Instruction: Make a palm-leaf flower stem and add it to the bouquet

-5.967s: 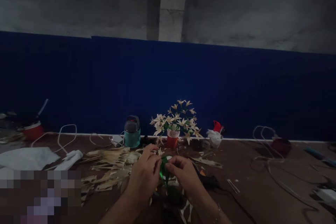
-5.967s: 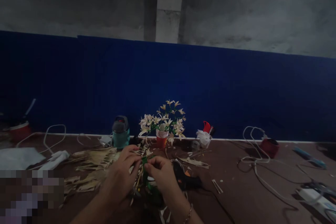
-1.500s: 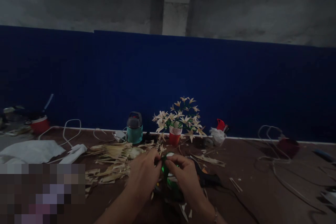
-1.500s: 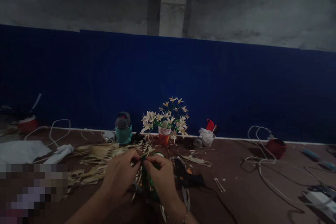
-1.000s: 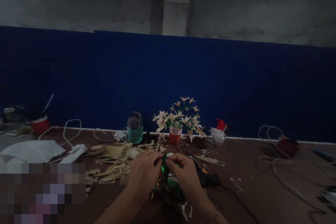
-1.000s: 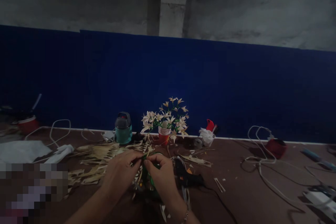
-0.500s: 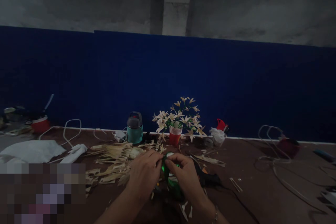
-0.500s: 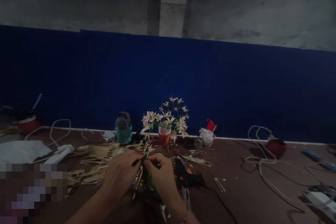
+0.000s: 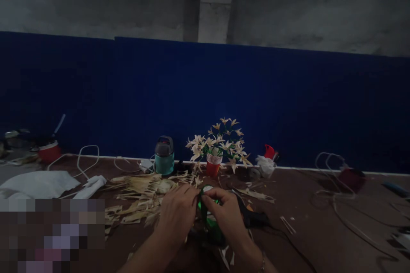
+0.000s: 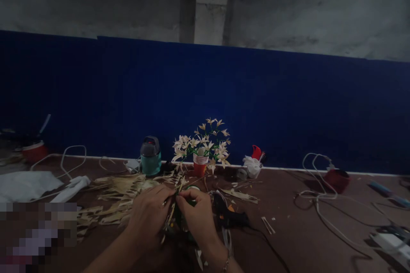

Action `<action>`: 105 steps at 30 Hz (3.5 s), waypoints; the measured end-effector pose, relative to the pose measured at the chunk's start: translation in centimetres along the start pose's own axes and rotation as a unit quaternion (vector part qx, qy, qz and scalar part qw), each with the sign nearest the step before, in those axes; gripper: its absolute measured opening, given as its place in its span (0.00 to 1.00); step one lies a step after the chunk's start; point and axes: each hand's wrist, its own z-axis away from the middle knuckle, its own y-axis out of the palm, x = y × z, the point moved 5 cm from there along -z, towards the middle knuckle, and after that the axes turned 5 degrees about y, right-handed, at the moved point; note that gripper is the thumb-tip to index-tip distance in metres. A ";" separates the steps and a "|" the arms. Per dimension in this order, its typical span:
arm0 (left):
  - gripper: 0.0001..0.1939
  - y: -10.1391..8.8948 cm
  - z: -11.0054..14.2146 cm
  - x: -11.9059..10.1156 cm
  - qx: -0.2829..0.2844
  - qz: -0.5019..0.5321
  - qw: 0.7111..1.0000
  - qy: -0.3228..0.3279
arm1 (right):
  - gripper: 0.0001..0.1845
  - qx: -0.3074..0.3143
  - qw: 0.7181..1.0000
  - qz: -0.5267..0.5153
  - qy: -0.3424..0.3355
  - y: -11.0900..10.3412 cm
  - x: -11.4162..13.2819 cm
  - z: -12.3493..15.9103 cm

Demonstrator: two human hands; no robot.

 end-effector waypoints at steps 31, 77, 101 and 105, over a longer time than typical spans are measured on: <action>0.10 0.0 0.0 -0.4 0.016 -0.020 1.000 0.017 | 0.13 0.033 0.992 -0.103 0.072 0.4 -0.9 -0.4; 0.10 0.2 -0.9 1.2 0.013 0.134 0.991 0.012 | 0.13 0.117 0.981 -0.117 0.105 0.6 -1.5 -1.3; 0.10 -0.1 -0.8 0.7 0.085 0.105 0.990 0.027 | 0.08 0.097 0.995 0.007 0.015 0.1 -1.1 -1.2; 0.08 -0.3 -1.0 1.3 0.066 0.116 0.991 0.011 | 0.06 0.118 0.993 -0.004 -0.006 0.4 -0.9 -1.1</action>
